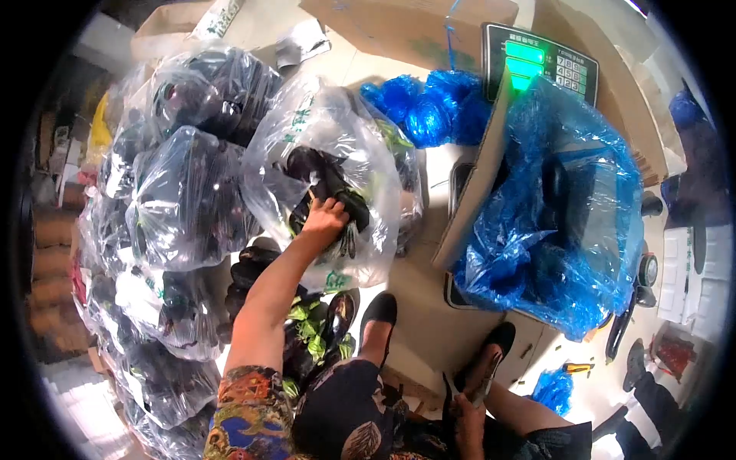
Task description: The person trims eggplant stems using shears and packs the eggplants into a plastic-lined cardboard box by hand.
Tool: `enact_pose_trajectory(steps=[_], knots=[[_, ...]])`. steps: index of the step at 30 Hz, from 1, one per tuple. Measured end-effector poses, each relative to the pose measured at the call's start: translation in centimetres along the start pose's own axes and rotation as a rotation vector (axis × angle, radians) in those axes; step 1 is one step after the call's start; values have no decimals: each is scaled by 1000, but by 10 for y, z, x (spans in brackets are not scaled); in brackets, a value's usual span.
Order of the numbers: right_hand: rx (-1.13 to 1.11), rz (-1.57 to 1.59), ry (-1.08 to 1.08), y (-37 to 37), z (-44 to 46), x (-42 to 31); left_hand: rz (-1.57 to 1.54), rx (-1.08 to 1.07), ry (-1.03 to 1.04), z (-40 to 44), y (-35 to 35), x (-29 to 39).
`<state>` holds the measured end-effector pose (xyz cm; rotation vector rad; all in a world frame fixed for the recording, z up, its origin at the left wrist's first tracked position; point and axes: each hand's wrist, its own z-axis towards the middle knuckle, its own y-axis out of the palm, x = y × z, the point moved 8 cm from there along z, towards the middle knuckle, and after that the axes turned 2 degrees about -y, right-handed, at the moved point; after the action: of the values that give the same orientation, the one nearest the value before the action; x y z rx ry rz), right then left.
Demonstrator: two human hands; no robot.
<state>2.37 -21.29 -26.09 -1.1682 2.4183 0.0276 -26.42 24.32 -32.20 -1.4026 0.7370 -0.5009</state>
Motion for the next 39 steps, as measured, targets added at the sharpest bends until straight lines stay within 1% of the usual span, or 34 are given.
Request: enact_pose_trajectory(steps=[1, 2, 4, 5, 6, 7, 8, 9, 10, 11, 12, 14, 15, 16, 17, 18, 20, 21, 22, 25, 26, 28, 29, 30, 32, 33, 35, 36, 39], knots=[[22, 4, 2, 0, -2, -1, 17, 10, -17, -1, -3, -4], [44, 2, 8, -3, -6, -1, 54, 129, -3, -1, -13, -11], [-62, -11, -30, 4, -9, -9, -2, 160, -103, 5, -58, -32], [-113, -19, -51, 6, -12, -11, -52, 263, -136, 5, -77, -45], [-92, -29, -55, 3, -13, -11, -183, 214, -255, 11, -81, -67], [-72, -32, -64, 2, -12, -11, -258, 300, -359, 7, -101, -84], [-53, -34, -72, 1, -12, -9, -355, 448, -520, -4, -109, -110], [-64, -24, -78, 2, -12, -6, -441, 462, -624, -12, -120, -128], [-74, -12, -87, 0, -11, -4, -521, 522, -651, -18, -135, -137], [-81, 1, -95, -3, -9, -1, -484, 519, -687, -24, -148, -142], [-103, 16, -146, -5, -4, 1, -511, 582, -665, -28, -169, -144], [-159, 34, -227, -7, -2, 3, -712, 653, -659, -29, -233, -133], [-193, 46, -260, -5, -7, 2, -837, 715, -605, -28, -270, -121], [-235, 62, -282, 2, -19, -12, -962, 775, -547, -29, -307, -106], [-270, 81, -306, 9, -28, -24, -1013, 782, -570, -35, -342, -94], [-266, 107, -357, 13, -31, -30, -1071, 788, -587, -39, -371, -80], [-238, 159, -451, 18, -40, -34, -1386, 908, -487, -44, -414, -52], [-339, 197, -463, 24, -52, -44, -1403, 899, -463, -44, -435, -37], [-435, 240, -481, 30, -65, -60, -1581, 869, -369, -39, -444, -21], [-622, 392, -616, 36, -104, -102, -1917, 602, -83, -17, -466, 53], [-686, 449, -659, 32, -106, -107, -1929, 544, -104, -10, -471, 80], [-788, 617, -764, 24, -120, -115, -2003, 338, 84, 4, -477, 129], [-856, 628, -722, 17, -127, -113, -2044, 278, 123, 9, -482, 153], [-848, 702, -645, 7, -125, -103, -2074, 224, 91, 12, -486, 174], [-865, 844, -465, -2, -117, -83, -1984, 79, 123, 23, -488, 212], [-865, 760, -620, -10, -144, -93, -1917, 50, 56, 30, -486, 230], [-861, 673, -593, -19, -121, -74, -1877, -150, 156, 50, -478, 271], [-846, 682, -586, -22, -127, -75, -1866, -258, 191, 57, -472, 289], [-796, 734, -563, -36, -133, -75, -1850, -218, 185, 75, -461, 323]])
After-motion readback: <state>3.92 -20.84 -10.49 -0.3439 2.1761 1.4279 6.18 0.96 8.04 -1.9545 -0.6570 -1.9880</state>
